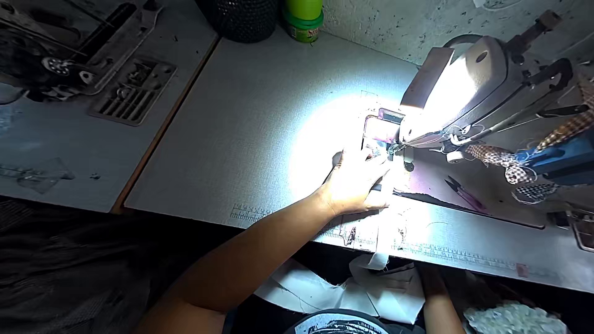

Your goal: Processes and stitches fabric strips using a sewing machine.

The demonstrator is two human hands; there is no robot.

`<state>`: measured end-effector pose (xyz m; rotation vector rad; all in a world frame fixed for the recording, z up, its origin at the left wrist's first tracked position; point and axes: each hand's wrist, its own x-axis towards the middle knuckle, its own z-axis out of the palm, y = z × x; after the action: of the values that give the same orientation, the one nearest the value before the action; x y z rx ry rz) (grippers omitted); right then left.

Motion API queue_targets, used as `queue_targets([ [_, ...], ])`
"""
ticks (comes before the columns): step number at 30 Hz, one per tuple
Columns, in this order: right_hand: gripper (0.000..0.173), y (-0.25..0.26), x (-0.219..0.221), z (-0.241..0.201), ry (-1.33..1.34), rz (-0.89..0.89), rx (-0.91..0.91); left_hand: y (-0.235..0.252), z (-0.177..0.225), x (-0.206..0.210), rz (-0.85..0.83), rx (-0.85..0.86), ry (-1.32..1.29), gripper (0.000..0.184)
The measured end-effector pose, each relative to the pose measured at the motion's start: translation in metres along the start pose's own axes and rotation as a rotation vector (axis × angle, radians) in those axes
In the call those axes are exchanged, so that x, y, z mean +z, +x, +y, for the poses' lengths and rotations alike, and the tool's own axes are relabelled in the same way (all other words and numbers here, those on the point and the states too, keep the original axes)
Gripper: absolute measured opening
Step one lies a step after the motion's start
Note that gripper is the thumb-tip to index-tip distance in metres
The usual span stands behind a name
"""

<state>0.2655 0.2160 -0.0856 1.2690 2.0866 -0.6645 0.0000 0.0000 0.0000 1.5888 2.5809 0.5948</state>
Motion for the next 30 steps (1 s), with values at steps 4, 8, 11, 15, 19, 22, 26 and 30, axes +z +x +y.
queue_targets([
  [4,0.052,-0.006,0.019,-0.008,-0.045,0.32,-0.292,0.0,-0.003,0.004,0.045,0.008,-0.021,0.08],
  [8,0.036,-0.087,0.036,-0.018,0.353,0.342,-0.745,-0.002,-0.003,0.005,-0.011,0.015,-0.03,0.101],
  [11,0.057,-0.103,0.051,-0.042,0.639,0.101,-0.979,-0.002,-0.006,0.003,-0.052,0.03,-0.026,0.113],
  [15,0.021,-0.099,0.068,-0.063,1.028,0.028,-1.012,-0.014,0.007,-0.011,-0.102,-0.059,0.004,0.12],
  [19,0.015,-0.114,0.069,-0.055,1.08,0.031,-1.032,-0.074,0.056,-0.026,0.133,-0.16,-0.012,0.068],
  [22,0.024,-0.126,0.066,-0.052,0.979,0.08,-1.031,-0.125,0.101,-0.013,0.115,-0.319,-0.296,0.03],
  [26,0.034,-0.131,0.073,-0.052,0.796,0.146,-1.07,-0.145,0.126,0.014,0.125,-0.483,-0.785,0.019],
  [30,0.035,-0.133,0.079,-0.05,0.676,0.173,-1.113,-0.139,0.128,0.021,0.173,-0.637,-1.182,0.01],
])
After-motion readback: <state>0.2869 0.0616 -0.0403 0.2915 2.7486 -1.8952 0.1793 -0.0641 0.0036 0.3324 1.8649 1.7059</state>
